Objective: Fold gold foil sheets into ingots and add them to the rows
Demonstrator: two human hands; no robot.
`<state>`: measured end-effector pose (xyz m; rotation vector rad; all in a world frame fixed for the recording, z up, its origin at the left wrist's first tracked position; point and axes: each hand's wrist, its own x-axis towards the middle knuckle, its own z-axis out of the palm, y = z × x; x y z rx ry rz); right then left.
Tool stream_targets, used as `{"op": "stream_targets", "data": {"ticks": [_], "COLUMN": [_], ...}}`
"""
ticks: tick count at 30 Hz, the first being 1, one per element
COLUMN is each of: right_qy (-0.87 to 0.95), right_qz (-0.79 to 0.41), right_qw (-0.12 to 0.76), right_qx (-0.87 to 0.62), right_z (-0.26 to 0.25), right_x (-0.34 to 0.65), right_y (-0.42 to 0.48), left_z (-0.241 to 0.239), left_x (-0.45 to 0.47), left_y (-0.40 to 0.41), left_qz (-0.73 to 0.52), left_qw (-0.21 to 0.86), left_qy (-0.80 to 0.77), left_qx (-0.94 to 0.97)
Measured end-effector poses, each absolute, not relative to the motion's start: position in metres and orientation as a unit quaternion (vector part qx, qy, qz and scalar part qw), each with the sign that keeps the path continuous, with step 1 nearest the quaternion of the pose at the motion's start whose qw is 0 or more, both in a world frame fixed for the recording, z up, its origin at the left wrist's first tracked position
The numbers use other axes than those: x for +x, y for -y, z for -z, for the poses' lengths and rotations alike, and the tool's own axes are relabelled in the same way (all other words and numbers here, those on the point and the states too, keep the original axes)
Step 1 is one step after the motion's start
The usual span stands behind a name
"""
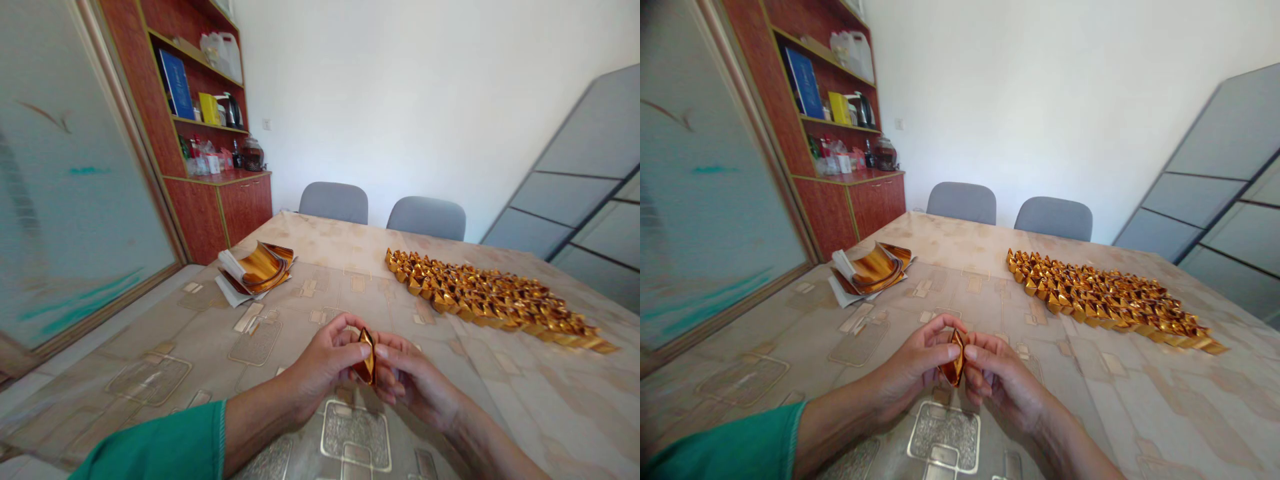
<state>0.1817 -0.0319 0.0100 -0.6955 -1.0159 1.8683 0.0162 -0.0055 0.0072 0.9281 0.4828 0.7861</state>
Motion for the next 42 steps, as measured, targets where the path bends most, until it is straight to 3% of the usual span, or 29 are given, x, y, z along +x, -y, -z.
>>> {"op": "stream_targets", "data": {"ticks": [10,15,26,36,42], "right_qy": [0.414,0.548,0.701,0.674,0.701], "right_qz": [-0.694,-0.537,-0.286,-0.29,-0.159], "right_qw": [0.473,0.515,0.489,0.485,0.504], "right_qx": [-0.351,-0.381,-0.432,-0.476,-0.479], "right_z": [-0.007,-0.013,-0.011,-0.012,-0.015], "right_x": [0.188,0.188,0.181,0.181,0.177], "right_y": [0.03,0.036,0.042,0.037,0.04], "left_z": [-0.005,-0.001,-0.005,-0.002,0.001], "left_x": [0.016,0.016,0.019,0.019,0.021], "left_y": [0.001,-0.005,0.001,-0.002,-0.002], "left_qz": [-0.358,-0.41,-0.453,-0.467,-0.478], "left_qw": [0.849,0.836,0.801,0.719,0.712], "left_qy": [-0.205,-0.233,-0.235,-0.291,-0.312], "left_qx": [0.331,0.281,0.312,0.425,0.409]}}
